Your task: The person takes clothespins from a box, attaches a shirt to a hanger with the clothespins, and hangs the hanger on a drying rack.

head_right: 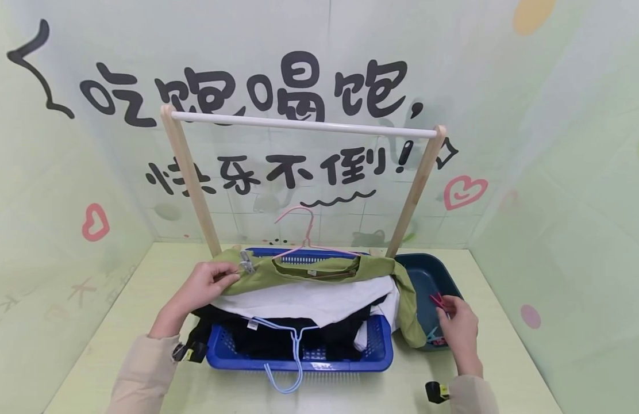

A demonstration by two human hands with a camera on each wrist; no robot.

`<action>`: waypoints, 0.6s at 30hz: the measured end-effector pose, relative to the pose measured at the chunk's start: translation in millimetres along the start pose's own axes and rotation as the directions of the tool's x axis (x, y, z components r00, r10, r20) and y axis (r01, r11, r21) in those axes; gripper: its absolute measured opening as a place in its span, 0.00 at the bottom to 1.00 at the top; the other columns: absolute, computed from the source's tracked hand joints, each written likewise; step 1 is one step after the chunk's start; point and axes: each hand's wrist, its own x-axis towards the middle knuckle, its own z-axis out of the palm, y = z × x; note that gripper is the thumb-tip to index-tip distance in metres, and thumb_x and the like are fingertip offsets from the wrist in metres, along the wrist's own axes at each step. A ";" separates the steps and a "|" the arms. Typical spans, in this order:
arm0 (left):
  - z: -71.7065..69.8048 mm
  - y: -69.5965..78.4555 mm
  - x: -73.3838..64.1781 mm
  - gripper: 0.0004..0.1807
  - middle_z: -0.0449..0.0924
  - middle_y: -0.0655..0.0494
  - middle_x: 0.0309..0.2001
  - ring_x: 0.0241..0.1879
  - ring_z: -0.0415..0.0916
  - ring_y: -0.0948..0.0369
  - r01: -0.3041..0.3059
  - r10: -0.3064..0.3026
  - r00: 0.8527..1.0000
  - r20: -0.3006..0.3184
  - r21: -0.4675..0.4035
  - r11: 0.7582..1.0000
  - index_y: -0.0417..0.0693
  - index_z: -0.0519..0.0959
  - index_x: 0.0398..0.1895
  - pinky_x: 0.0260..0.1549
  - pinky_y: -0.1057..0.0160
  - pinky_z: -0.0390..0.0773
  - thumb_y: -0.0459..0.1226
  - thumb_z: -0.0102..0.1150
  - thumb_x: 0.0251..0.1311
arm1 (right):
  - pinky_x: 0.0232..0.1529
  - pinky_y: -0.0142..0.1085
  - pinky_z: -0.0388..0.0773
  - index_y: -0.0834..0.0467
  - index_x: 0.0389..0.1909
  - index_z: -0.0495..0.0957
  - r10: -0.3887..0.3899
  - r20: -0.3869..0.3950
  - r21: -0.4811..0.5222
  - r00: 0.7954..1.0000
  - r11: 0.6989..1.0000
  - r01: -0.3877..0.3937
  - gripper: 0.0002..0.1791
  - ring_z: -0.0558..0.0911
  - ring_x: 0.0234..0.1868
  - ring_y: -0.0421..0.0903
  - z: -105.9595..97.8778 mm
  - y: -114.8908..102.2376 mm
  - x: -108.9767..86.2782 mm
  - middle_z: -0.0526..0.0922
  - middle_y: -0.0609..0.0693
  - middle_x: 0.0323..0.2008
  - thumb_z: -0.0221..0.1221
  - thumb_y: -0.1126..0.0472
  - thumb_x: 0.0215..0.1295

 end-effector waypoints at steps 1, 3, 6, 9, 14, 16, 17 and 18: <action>-0.2 -0.2 -0.1 0.03 0.80 0.52 0.26 0.21 0.65 0.69 0.000 0.000 1.000 -0.001 -0.001 1.000 0.34 0.82 0.29 0.19 0.69 0.70 0.24 0.60 0.54 | 0.31 0.30 0.78 0.74 0.43 0.75 0.017 0.030 -0.016 0.999 1.000 -0.016 0.15 0.81 0.33 0.56 -1.3 3.4 1.1 0.79 0.70 0.37 0.61 0.74 0.55; -0.3 -0.4 -0.1 0.03 0.80 0.52 0.26 0.20 0.64 0.69 0.000 0.000 1.000 0.000 -0.003 1.000 0.34 0.82 0.29 0.19 0.69 0.69 0.24 0.60 0.54 | 0.33 0.43 0.79 0.76 0.44 0.73 0.048 0.089 -0.052 0.995 0.998 -0.044 0.16 0.79 0.36 0.63 -3.4 9.5 3.0 0.78 0.72 0.37 0.59 0.73 0.56; -1.3 -0.4 -1.0 0.03 0.80 0.52 0.25 0.20 0.64 0.70 0.005 -0.005 1.000 0.000 -0.003 1.000 0.35 0.82 0.29 0.18 0.69 0.69 0.24 0.60 0.54 | 0.36 0.53 0.76 0.78 0.45 0.72 0.084 0.161 -0.091 0.983 0.993 -0.070 0.17 0.78 0.37 0.66 -3.2 18.0 7.2 0.78 0.73 0.36 0.58 0.72 0.56; -1.9 -0.2 -1.5 0.02 0.79 0.53 0.25 0.20 0.64 0.70 0.008 -0.008 1.000 0.002 0.000 1.000 0.35 0.82 0.29 0.18 0.69 0.68 0.24 0.60 0.54 | 0.36 0.54 0.75 0.79 0.44 0.72 0.105 0.210 -0.145 0.972 0.987 -0.075 0.17 0.78 0.35 0.65 -0.5 25.8 12.4 0.78 0.71 0.34 0.58 0.71 0.55; -1.5 -0.8 -1.8 0.02 0.79 0.53 0.25 0.20 0.64 0.70 0.008 -0.008 1.000 0.003 0.000 1.000 0.35 0.82 0.29 0.18 0.69 0.69 0.24 0.60 0.54 | 0.34 0.53 0.75 0.79 0.42 0.72 0.151 0.281 -0.234 0.948 0.968 -0.085 0.18 0.78 0.32 0.61 4.7 35.5 20.3 0.78 0.71 0.33 0.58 0.69 0.54; -1.3 -1.2 -1.8 0.02 0.79 0.53 0.25 0.20 0.64 0.70 0.007 -0.007 1.000 0.004 -0.003 1.000 0.35 0.82 0.29 0.19 0.69 0.69 0.24 0.60 0.54 | 0.32 0.52 0.76 0.79 0.41 0.72 0.171 0.300 -0.258 0.938 0.962 -0.092 0.18 0.78 0.29 0.59 6.1 37.2 22.5 0.78 0.70 0.33 0.58 0.68 0.54; -1.3 -1.4 -1.8 0.02 0.79 0.54 0.25 0.20 0.64 0.70 0.007 -0.006 1.000 0.004 -0.005 1.000 0.35 0.82 0.28 0.19 0.69 0.69 0.24 0.61 0.54 | 0.31 0.51 0.76 0.79 0.40 0.73 0.177 0.307 -0.269 0.935 0.959 -0.093 0.18 0.78 0.28 0.57 6.5 37.4 23.3 0.79 0.70 0.32 0.58 0.68 0.53; -1.3 -1.5 -1.9 0.02 0.79 0.54 0.25 0.20 0.64 0.70 0.007 -0.007 1.000 0.005 -0.005 1.000 0.35 0.82 0.28 0.19 0.69 0.69 0.24 0.61 0.54 | 0.29 0.50 0.76 0.79 0.39 0.73 0.181 0.313 -0.277 0.933 0.956 -0.092 0.18 0.78 0.27 0.56 6.8 37.6 24.0 0.79 0.69 0.31 0.58 0.67 0.52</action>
